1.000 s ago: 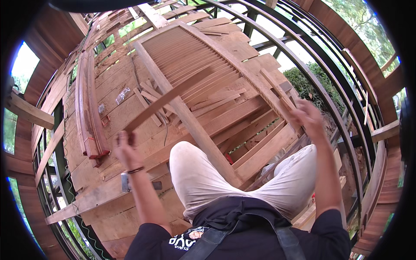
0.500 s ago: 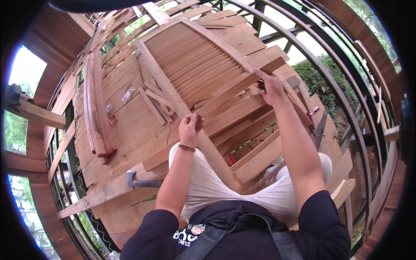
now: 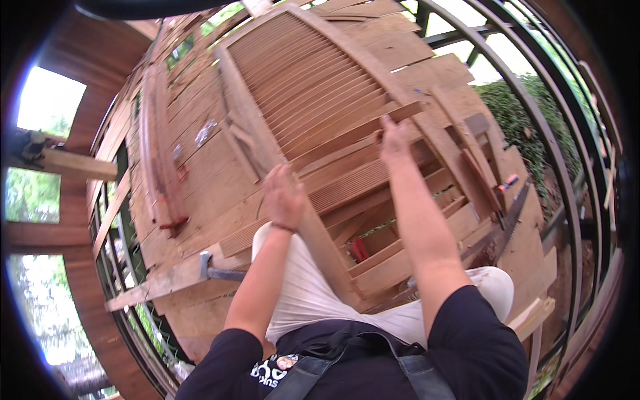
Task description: The person assembles a curved wooden structure by placing thin wooden slats into grooves, applying glue, and securing them with a hammer. The person repeatedly aligns slats, applies adhesive, and taps them into place.
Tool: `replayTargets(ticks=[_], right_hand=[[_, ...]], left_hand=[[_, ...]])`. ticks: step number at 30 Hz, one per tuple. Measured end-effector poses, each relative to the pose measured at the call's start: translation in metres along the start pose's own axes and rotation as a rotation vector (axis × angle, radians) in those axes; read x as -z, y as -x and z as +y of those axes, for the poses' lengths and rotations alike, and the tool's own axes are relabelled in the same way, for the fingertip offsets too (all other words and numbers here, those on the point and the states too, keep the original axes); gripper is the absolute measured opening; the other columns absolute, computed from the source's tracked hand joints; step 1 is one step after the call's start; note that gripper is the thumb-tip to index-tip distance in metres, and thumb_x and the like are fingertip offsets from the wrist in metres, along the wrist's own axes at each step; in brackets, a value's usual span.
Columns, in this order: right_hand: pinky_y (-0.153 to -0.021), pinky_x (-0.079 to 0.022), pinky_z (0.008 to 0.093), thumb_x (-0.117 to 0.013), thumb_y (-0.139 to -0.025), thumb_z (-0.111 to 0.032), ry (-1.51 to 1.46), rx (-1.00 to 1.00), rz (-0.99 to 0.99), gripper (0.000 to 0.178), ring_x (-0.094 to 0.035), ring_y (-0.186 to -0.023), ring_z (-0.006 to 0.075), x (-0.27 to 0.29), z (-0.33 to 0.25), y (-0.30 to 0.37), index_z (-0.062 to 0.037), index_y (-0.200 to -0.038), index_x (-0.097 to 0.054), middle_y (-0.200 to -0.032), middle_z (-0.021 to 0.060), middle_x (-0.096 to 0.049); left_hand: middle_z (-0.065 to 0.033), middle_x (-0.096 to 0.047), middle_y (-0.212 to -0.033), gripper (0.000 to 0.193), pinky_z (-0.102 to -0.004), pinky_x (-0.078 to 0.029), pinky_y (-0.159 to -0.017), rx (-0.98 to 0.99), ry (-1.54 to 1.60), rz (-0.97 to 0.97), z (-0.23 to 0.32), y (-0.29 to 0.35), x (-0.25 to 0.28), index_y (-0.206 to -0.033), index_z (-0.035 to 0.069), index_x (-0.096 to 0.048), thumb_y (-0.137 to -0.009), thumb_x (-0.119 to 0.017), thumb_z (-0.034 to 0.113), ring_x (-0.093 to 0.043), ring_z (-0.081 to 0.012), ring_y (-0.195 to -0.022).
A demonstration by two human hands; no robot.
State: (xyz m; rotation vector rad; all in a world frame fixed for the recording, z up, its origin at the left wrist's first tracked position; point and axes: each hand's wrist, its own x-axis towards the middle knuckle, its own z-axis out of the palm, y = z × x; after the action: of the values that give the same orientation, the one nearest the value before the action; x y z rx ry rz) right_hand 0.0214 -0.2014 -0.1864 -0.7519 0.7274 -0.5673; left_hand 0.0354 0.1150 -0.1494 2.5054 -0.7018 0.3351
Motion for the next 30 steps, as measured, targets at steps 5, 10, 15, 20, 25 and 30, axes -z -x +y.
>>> replayTargets(ticks=[5,10,15,20,25,30], right_hand=[[-0.051,-0.049,0.0271,-0.062,-0.104,-0.016,0.068,0.012,0.035,0.013,-0.058,-0.057,0.0102,-0.014,-0.011,-0.009,-0.0087,-0.114,-0.059,-0.086,0.0003,-0.063],[-0.052,-0.050,0.0278,-0.064,-0.103,-0.016,0.035,-0.029,0.046,0.010,-0.058,-0.057,0.0112,-0.003,0.014,-0.016,-0.0074,-0.106,-0.060,-0.086,0.0014,-0.063],[-0.052,-0.050,0.0285,-0.065,-0.103,-0.015,0.044,-0.019,0.043,0.013,-0.059,-0.059,0.0120,-0.018,0.029,-0.017,-0.0038,-0.104,-0.059,-0.086,0.0034,-0.062],[-0.051,-0.049,0.0276,-0.065,-0.102,-0.014,-0.001,-0.054,0.048,0.011,-0.058,-0.056,0.0115,-0.013,0.033,-0.027,-0.0041,-0.104,-0.060,-0.085,0.0033,-0.062],[-0.048,-0.047,0.0274,-0.065,-0.101,-0.012,0.035,0.023,0.052,0.010,-0.055,-0.053,0.0116,-0.011,0.027,-0.024,-0.0040,-0.103,-0.060,-0.083,0.0027,-0.061],[-0.045,-0.045,0.0277,-0.064,-0.101,-0.010,0.035,0.119,0.048,0.010,-0.053,-0.051,0.0113,-0.008,-0.001,-0.011,-0.0017,-0.103,-0.059,-0.081,0.0032,-0.060]], left_hand=[[-0.0300,-0.037,-0.153,0.089,-0.0488,-0.034,-0.120,0.489,-0.168,0.129,-0.035,-0.003,-0.056,-0.151,-0.008,-0.033,-0.079,-0.074,0.027,-0.041,-0.0435,-0.141],[-0.0306,-0.034,-0.155,0.094,-0.0479,-0.035,-0.120,0.586,-0.077,-0.002,-0.035,-0.006,-0.068,-0.155,-0.005,-0.028,-0.079,-0.073,0.027,-0.038,-0.0456,-0.143],[-0.0302,-0.031,-0.157,0.097,-0.0482,-0.036,-0.119,0.638,-0.122,-0.073,-0.022,-0.011,-0.055,-0.158,-0.003,-0.025,-0.079,-0.073,0.028,-0.039,-0.0456,-0.143],[-0.0290,-0.031,-0.158,0.097,-0.0480,-0.036,-0.119,0.663,-0.160,-0.106,-0.015,-0.015,-0.056,-0.159,0.000,-0.024,-0.081,-0.072,0.030,-0.038,-0.0451,-0.144],[-0.0268,-0.026,-0.163,0.096,-0.0477,-0.031,-0.123,0.674,-0.201,-0.143,-0.004,-0.018,-0.050,-0.161,0.003,-0.024,-0.083,-0.071,0.034,-0.030,-0.0416,-0.151],[-0.0204,-0.023,-0.169,0.088,-0.0475,-0.021,-0.127,0.283,-0.342,-0.230,0.000,-0.017,-0.047,-0.161,0.003,-0.028,-0.088,-0.066,0.036,-0.024,-0.0360,-0.156]])
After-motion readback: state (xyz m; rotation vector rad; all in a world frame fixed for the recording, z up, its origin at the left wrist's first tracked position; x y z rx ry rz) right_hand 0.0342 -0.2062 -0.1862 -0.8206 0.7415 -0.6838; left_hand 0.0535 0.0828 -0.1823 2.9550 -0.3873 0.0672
